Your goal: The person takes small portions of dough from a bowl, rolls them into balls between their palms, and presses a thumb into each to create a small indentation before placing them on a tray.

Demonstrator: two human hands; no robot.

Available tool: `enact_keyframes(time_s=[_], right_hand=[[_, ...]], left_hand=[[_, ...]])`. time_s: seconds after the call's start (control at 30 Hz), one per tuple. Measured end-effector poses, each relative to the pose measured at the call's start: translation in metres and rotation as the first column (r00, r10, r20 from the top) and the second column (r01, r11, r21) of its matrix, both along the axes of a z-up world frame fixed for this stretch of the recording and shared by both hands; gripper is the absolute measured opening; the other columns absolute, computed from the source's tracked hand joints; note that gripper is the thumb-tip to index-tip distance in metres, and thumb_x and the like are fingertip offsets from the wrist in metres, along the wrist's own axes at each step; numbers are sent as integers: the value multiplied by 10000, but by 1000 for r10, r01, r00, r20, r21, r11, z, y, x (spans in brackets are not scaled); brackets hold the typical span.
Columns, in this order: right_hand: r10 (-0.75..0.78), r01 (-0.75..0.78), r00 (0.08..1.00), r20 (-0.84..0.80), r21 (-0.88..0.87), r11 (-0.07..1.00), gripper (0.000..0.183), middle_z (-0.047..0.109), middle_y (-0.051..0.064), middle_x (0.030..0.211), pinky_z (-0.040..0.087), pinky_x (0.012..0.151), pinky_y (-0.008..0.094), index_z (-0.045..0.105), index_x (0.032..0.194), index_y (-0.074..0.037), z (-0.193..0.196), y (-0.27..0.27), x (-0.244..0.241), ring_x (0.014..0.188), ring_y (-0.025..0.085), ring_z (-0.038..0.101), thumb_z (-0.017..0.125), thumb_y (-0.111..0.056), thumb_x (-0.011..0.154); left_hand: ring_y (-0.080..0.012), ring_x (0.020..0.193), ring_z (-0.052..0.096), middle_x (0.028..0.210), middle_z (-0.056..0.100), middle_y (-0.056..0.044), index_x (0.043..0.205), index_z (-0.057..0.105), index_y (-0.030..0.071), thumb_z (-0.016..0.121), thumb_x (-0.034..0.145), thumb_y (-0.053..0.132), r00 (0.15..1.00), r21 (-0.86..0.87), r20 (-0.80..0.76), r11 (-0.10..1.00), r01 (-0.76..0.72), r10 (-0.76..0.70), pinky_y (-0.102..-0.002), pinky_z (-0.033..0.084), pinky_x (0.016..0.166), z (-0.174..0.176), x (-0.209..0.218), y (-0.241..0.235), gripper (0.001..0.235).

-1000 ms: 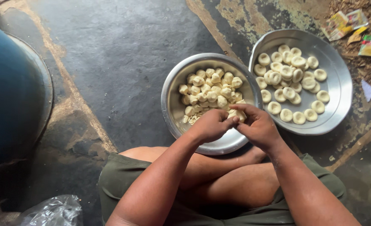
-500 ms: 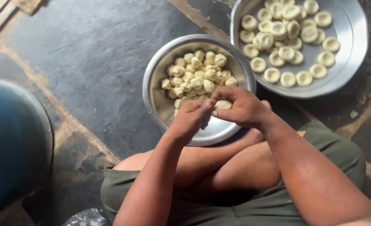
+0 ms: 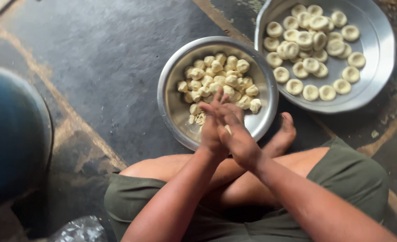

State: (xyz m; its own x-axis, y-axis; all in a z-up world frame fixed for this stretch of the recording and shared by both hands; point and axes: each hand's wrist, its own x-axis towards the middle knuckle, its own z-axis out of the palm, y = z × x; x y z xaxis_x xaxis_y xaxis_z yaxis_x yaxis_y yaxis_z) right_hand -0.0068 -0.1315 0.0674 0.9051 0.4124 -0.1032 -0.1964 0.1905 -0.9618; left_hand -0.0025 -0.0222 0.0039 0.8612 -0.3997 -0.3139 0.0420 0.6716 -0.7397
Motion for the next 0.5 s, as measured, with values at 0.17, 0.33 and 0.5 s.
enact_keyframes(time_s=[0.17, 0.33, 0.5], right_hand=[[101, 145, 904, 416, -520, 842, 910, 167, 159, 1753, 213, 1272, 336, 95, 1674, -45, 1, 21, 7, 1608, 283, 222, 533, -510, 1026], [145, 392, 737, 660, -592, 704, 807, 104, 186, 1726, 247, 1290, 300, 241, 1624, -145, 7, 31, 11, 1623, 331, 171, 433, -666, 1038], [32, 216, 888, 459, -477, 852, 960, 177, 155, 1765, 191, 1319, 343, 128, 1666, -44, 25, 30, -4, 1648, 306, 197, 311, -727, 1016]], left_hand=[[-452, 1507, 212, 1552, 263, -279, 1545, 248, 0, 279, 1092, 580, 832, 919, 317, -71, -389, -456, -541, 134, 1231, 10, -12, -12, 736], [-468, 1594, 13, 1696, 22, -287, 1633, 52, -14, 217, 1115, 660, 952, -722, -234, -620, -307, -199, -559, 7, 1251, 2, -8, 1, 866], [-449, 1668, -101, 1787, -86, -269, 1687, -71, 106, 80, 1044, 727, 873, 369, 136, -794, -483, -468, -527, -39, 1331, 3, -7, -7, 907]])
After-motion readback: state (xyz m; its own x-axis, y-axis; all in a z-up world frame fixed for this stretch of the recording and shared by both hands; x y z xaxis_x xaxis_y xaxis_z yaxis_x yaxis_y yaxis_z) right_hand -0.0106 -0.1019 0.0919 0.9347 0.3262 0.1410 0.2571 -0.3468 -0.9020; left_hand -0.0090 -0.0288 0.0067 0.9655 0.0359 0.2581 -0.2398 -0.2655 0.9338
